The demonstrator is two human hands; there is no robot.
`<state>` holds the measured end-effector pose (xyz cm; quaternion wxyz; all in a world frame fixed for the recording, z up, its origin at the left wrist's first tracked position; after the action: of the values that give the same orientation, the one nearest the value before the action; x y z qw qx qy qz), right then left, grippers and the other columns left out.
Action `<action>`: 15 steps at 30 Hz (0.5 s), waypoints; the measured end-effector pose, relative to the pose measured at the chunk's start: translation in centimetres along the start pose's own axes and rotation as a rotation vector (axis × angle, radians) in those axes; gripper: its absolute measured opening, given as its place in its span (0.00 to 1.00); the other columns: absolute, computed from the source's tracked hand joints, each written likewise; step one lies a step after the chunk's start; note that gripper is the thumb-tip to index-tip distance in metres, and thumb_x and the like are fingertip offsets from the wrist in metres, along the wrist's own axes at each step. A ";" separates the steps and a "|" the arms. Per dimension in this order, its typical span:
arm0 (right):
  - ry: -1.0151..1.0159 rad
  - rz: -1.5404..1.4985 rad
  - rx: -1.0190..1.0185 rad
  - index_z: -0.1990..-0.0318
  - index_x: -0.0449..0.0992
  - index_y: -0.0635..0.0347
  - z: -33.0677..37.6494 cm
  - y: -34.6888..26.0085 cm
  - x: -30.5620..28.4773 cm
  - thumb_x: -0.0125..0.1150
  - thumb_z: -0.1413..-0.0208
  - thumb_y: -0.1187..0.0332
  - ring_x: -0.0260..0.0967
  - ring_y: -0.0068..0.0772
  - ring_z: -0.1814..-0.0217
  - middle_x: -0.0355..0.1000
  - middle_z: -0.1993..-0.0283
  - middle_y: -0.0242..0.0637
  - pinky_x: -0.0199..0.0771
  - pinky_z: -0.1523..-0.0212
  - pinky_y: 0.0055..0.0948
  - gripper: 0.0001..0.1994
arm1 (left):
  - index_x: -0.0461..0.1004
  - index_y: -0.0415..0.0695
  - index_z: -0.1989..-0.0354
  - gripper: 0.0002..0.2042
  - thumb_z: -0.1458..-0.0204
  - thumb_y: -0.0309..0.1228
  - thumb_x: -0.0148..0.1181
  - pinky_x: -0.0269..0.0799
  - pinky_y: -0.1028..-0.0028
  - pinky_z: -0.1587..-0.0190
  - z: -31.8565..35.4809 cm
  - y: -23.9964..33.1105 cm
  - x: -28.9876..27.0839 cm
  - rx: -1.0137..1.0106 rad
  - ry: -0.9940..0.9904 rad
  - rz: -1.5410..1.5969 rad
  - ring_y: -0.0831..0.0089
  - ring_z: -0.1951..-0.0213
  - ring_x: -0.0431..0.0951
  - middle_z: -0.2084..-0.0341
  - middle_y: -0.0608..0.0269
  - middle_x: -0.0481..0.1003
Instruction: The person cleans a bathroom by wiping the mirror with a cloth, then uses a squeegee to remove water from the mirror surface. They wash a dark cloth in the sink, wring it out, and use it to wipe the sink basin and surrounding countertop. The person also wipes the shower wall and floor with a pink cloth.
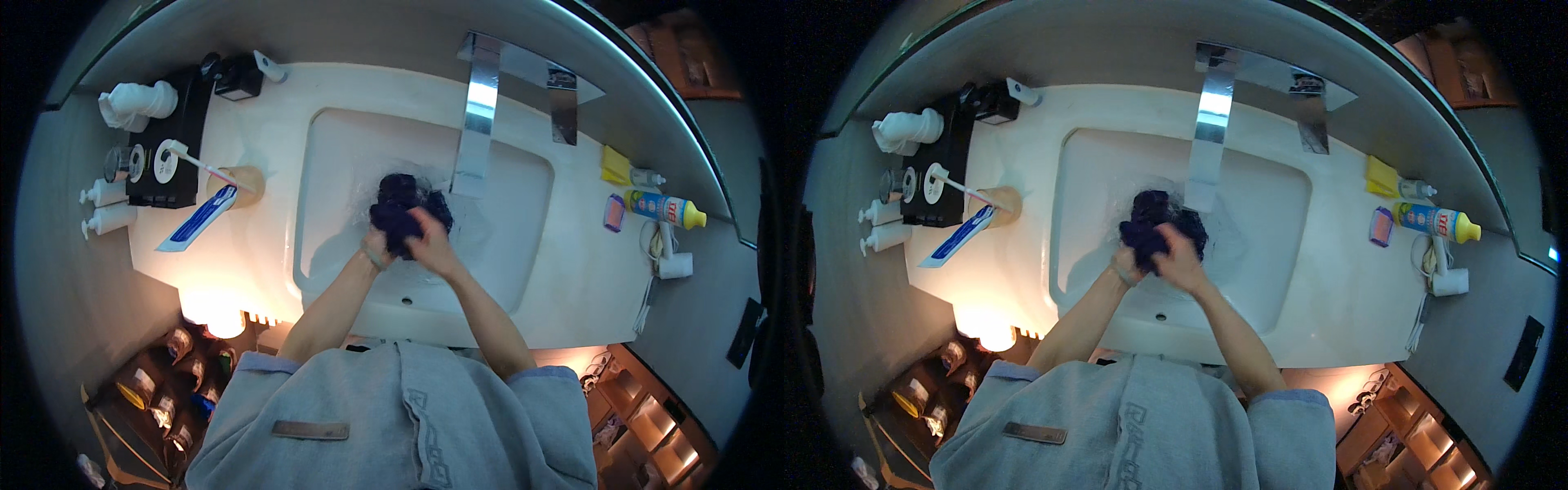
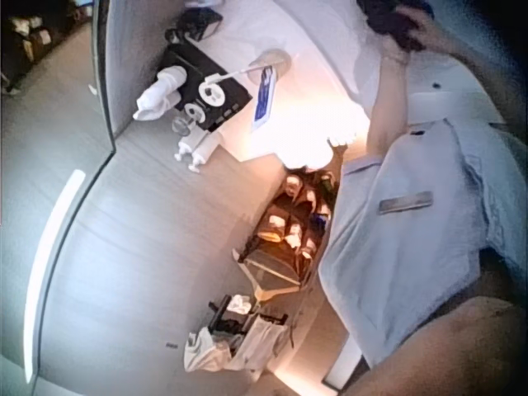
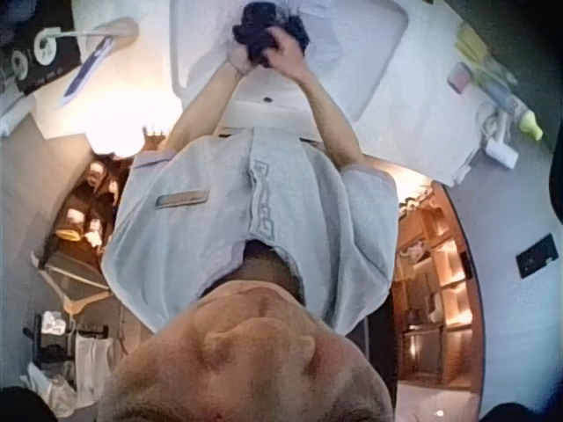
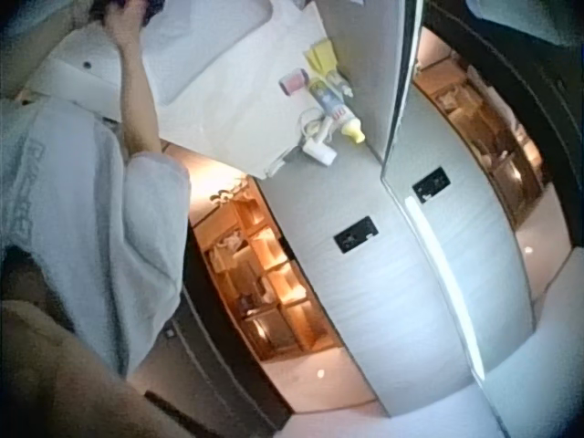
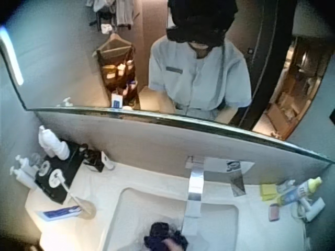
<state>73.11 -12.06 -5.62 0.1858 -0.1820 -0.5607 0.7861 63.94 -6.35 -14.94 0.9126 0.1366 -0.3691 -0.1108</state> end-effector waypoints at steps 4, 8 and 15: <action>0.317 0.284 0.291 0.47 0.64 0.61 0.0 3.2 -11.9 0.63 0.55 0.77 0.72 0.36 0.58 0.72 0.61 0.45 0.74 0.56 0.34 0.24 | 0.55 0.49 0.34 0.27 0.40 0.41 0.54 0.61 0.53 0.39 4.1 2.9 2.7 -0.047 0.014 -0.030 0.61 0.41 0.65 0.39 0.60 0.60; 0.059 0.082 0.099 0.46 0.64 0.58 -0.6 -9.1 -15.0 0.63 0.55 0.80 0.70 0.32 0.59 0.69 0.61 0.36 0.73 0.55 0.31 0.26 | 0.50 0.56 0.32 0.33 0.43 0.43 0.58 0.60 0.51 0.40 6.0 4.6 1.8 -0.025 0.071 -0.302 0.57 0.38 0.59 0.34 0.59 0.47; 0.248 0.295 -0.078 0.52 0.71 0.60 -5.2 -14.5 -21.9 0.60 0.51 0.76 0.68 0.29 0.53 0.70 0.57 0.35 0.69 0.50 0.27 0.17 | 0.55 0.50 0.34 0.28 0.42 0.35 0.56 0.68 0.62 0.45 4.8 3.1 -0.7 0.078 0.178 -0.875 0.65 0.46 0.68 0.37 0.56 0.53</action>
<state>95.84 -14.33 8.23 0.1288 -0.3647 -0.5310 0.7540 60.36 -4.07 -11.06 0.8023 0.3232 -0.2004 -0.4602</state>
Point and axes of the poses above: each hand's wrist, its own z-axis away from the middle knuckle, its own x-axis out of the palm, y = z × x, the point moved 7 cm from there along -z, towards the middle knuckle
